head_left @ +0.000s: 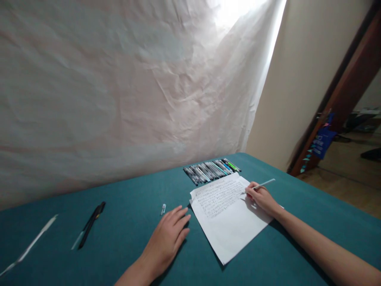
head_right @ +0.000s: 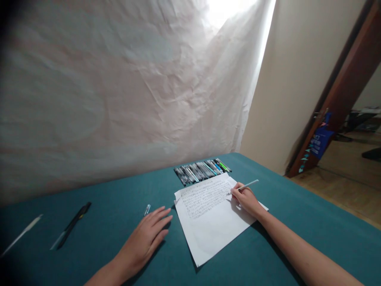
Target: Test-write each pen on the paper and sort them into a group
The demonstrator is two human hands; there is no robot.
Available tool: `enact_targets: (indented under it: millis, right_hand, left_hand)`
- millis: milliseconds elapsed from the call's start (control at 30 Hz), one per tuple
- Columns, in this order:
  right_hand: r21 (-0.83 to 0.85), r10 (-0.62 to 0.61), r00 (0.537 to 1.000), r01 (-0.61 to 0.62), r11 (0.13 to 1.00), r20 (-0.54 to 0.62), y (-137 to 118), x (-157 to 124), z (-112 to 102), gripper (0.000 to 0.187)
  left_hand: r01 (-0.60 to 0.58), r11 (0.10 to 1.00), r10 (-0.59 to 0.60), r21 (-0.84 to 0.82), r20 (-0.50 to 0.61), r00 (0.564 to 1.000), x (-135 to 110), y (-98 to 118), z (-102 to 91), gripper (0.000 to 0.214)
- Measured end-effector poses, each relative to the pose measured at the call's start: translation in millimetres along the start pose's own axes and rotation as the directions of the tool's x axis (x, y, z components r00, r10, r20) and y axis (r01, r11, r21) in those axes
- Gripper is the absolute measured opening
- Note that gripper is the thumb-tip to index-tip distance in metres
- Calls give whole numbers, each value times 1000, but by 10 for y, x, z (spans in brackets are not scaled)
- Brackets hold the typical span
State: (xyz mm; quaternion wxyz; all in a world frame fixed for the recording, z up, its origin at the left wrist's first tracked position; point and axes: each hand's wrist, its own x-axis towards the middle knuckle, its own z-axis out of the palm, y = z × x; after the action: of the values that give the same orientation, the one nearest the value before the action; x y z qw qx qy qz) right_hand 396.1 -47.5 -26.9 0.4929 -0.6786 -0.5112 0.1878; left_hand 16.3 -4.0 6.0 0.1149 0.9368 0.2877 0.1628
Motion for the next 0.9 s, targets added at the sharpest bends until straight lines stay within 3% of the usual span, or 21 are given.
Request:
enact_targets:
  millis: [133, 300, 500, 633, 733, 900]
  right_hand:
    - [-47, -55, 998, 55, 997, 2, -95, -24, 23, 23]
    - [-45, -208, 964, 218, 975, 164, -493, -172, 262, 26]
    - [96, -334, 842, 325, 941, 424, -1215, -419, 831, 27]
    - [221, -370, 773, 297, 929, 515, -1475, -494, 1234, 30]
    - [285, -380, 771, 266, 921, 511, -1515, -540, 1496, 29]
    - [301, -389, 827, 280, 911, 407, -1427, -634, 1736, 21]
  left_hand:
    - [174, 983, -162, 58, -175, 971, 22, -321, 42, 37]
    - [257, 966, -251, 1, -208, 945, -29, -472, 50, 36]
    - [279, 956, -294, -96, -238, 926, -68, -434, -9, 30]
    - [281, 946, -316, -160, -265, 911, -98, -424, -71, 27]
    - [289, 934, -343, -210, -295, 892, -119, -446, -89, 26]
    - [291, 906, -390, -307, -338, 857, -125, -511, -87, 28]
